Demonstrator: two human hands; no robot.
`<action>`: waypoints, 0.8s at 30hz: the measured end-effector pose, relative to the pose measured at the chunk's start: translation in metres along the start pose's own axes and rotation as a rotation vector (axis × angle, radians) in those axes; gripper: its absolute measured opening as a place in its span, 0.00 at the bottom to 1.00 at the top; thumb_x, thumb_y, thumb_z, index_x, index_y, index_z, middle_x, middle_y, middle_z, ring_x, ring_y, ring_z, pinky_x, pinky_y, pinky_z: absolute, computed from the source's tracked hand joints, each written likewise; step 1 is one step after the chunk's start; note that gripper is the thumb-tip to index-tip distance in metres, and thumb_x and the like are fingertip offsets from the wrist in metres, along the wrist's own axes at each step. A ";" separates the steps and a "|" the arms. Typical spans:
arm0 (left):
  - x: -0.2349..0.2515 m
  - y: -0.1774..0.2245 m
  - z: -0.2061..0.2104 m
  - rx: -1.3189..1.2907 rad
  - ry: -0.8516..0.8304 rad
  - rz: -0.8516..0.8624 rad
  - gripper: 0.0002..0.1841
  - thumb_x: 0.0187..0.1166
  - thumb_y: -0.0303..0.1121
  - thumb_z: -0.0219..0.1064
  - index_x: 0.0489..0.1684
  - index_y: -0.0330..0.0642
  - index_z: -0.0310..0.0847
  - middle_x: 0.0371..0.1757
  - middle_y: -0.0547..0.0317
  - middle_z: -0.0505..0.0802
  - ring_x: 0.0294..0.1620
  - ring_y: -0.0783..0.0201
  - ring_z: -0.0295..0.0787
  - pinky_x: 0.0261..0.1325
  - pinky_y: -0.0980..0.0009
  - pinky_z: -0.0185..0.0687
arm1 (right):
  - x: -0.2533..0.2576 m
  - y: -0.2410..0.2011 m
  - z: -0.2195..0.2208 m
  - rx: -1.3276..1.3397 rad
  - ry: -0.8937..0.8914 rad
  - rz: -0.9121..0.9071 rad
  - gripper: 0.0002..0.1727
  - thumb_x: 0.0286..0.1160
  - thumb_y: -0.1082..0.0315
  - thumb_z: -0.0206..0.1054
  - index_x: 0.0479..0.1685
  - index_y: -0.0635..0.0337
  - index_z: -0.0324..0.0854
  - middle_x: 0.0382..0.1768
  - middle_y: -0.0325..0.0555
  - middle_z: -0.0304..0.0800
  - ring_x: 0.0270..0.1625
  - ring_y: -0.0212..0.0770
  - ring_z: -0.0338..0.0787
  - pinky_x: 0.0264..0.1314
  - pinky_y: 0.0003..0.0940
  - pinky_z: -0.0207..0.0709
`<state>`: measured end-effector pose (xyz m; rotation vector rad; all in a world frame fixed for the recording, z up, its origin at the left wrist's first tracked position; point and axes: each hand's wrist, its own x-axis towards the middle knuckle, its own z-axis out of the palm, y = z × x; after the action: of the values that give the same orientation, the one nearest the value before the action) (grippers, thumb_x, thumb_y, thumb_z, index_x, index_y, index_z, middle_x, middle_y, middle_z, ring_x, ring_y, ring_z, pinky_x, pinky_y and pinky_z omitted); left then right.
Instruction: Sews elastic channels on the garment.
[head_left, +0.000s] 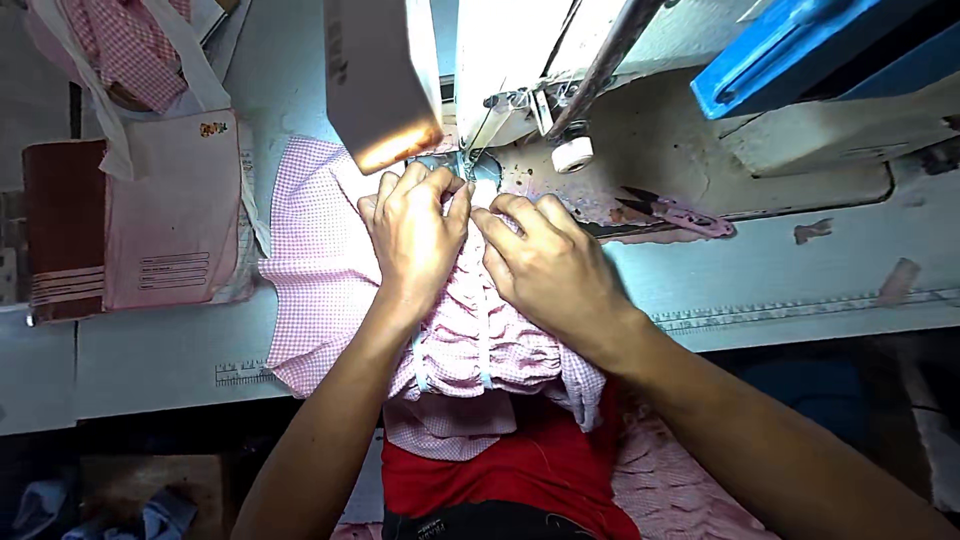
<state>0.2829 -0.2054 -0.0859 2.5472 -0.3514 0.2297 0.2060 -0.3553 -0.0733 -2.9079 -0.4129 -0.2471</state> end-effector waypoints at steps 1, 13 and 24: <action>-0.001 0.000 0.000 -0.001 0.002 0.007 0.12 0.81 0.51 0.67 0.37 0.58 0.93 0.35 0.69 0.87 0.47 0.62 0.82 0.56 0.53 0.63 | -0.001 0.000 0.000 0.003 0.006 0.004 0.23 0.84 0.64 0.56 0.74 0.55 0.84 0.69 0.56 0.84 0.59 0.59 0.84 0.51 0.49 0.79; -0.002 -0.004 0.002 -0.024 0.021 0.059 0.12 0.80 0.52 0.69 0.37 0.60 0.95 0.36 0.72 0.89 0.45 0.65 0.82 0.55 0.54 0.64 | -0.009 -0.008 0.005 -0.033 0.048 0.053 0.22 0.84 0.66 0.56 0.74 0.56 0.83 0.68 0.56 0.85 0.55 0.58 0.84 0.48 0.48 0.78; -0.002 -0.006 0.002 -0.051 0.018 0.048 0.11 0.79 0.53 0.69 0.39 0.63 0.96 0.38 0.72 0.89 0.47 0.66 0.82 0.56 0.55 0.64 | -0.005 -0.010 0.000 -0.065 -0.022 0.075 0.25 0.86 0.64 0.57 0.80 0.55 0.78 0.73 0.59 0.80 0.58 0.61 0.83 0.49 0.51 0.78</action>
<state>0.2829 -0.2009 -0.0915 2.4867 -0.4065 0.2581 0.1989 -0.3474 -0.0730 -2.9849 -0.3041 -0.2217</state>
